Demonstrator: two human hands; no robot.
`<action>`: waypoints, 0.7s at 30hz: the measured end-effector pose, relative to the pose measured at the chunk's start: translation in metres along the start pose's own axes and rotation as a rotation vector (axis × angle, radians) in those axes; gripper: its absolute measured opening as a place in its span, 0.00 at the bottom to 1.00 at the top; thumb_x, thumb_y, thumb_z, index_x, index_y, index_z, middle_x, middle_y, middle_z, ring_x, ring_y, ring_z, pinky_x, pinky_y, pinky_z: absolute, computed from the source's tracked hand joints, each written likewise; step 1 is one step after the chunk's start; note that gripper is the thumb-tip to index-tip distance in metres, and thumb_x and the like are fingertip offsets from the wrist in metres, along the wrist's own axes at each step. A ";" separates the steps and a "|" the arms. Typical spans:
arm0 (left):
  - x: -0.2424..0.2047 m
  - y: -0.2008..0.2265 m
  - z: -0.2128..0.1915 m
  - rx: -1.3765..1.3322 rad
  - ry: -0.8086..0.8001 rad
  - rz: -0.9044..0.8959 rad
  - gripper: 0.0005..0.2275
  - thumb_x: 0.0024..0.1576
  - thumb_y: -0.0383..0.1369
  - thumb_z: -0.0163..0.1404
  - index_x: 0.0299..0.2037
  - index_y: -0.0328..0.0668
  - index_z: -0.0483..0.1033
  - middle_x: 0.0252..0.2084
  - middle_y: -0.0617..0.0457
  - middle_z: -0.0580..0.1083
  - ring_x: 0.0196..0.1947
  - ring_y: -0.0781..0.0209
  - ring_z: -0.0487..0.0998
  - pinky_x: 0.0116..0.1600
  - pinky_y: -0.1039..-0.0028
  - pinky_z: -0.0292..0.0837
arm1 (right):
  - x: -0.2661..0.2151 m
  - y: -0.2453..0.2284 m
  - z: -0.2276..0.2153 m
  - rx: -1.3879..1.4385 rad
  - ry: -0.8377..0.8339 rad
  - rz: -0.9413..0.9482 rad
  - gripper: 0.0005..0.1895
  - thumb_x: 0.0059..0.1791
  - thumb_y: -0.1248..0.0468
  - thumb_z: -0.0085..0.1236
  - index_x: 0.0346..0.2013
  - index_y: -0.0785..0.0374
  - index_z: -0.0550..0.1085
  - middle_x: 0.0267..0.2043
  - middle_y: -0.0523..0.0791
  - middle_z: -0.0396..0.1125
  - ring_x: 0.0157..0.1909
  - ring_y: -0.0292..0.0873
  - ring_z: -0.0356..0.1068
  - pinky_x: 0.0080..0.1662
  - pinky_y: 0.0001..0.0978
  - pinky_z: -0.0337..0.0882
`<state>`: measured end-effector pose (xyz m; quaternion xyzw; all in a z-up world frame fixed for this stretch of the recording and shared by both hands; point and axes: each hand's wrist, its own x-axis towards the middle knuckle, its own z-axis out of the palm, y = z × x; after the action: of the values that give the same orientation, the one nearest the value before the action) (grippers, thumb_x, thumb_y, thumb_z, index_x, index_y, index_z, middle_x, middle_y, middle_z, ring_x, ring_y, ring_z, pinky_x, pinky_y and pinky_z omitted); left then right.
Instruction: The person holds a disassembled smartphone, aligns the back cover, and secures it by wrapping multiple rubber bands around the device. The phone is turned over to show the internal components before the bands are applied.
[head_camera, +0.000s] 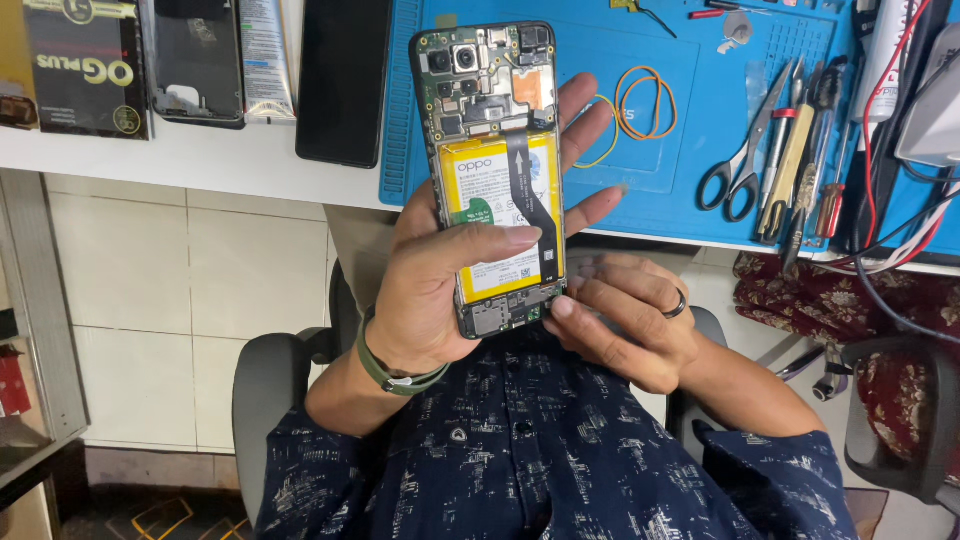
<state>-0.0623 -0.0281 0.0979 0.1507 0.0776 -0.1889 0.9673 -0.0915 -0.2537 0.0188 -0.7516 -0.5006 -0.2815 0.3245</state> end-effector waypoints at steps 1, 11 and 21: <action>0.001 0.000 -0.001 -0.034 -0.001 -0.008 0.41 0.54 0.16 0.52 0.82 0.32 0.52 0.90 0.29 0.51 0.92 0.31 0.51 0.82 0.39 0.64 | -0.003 0.001 0.001 0.026 0.028 -0.002 0.14 0.55 0.70 0.72 0.52 0.71 0.77 0.49 0.57 0.73 0.48 0.53 0.73 0.47 0.47 0.86; 0.000 -0.001 0.015 -0.318 0.145 -0.039 0.40 0.46 0.07 0.48 0.77 0.19 0.56 0.88 0.17 0.51 0.90 0.20 0.50 0.82 0.22 0.52 | -0.005 -0.001 0.004 0.137 0.089 0.020 0.17 0.55 0.74 0.71 0.55 0.72 0.73 0.49 0.51 0.69 0.52 0.50 0.71 0.51 0.44 0.88; -0.003 0.002 0.025 -0.409 0.167 -0.043 0.41 0.46 0.04 0.43 0.77 0.16 0.53 0.89 0.16 0.48 0.91 0.20 0.46 0.79 0.20 0.49 | -0.008 -0.002 0.003 0.100 0.051 0.024 0.17 0.54 0.71 0.74 0.54 0.70 0.75 0.49 0.51 0.67 0.51 0.50 0.70 0.51 0.46 0.86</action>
<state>-0.0616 -0.0336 0.1223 -0.0350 0.1975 -0.1769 0.9636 -0.0955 -0.2553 0.0112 -0.7329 -0.4966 -0.2714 0.3777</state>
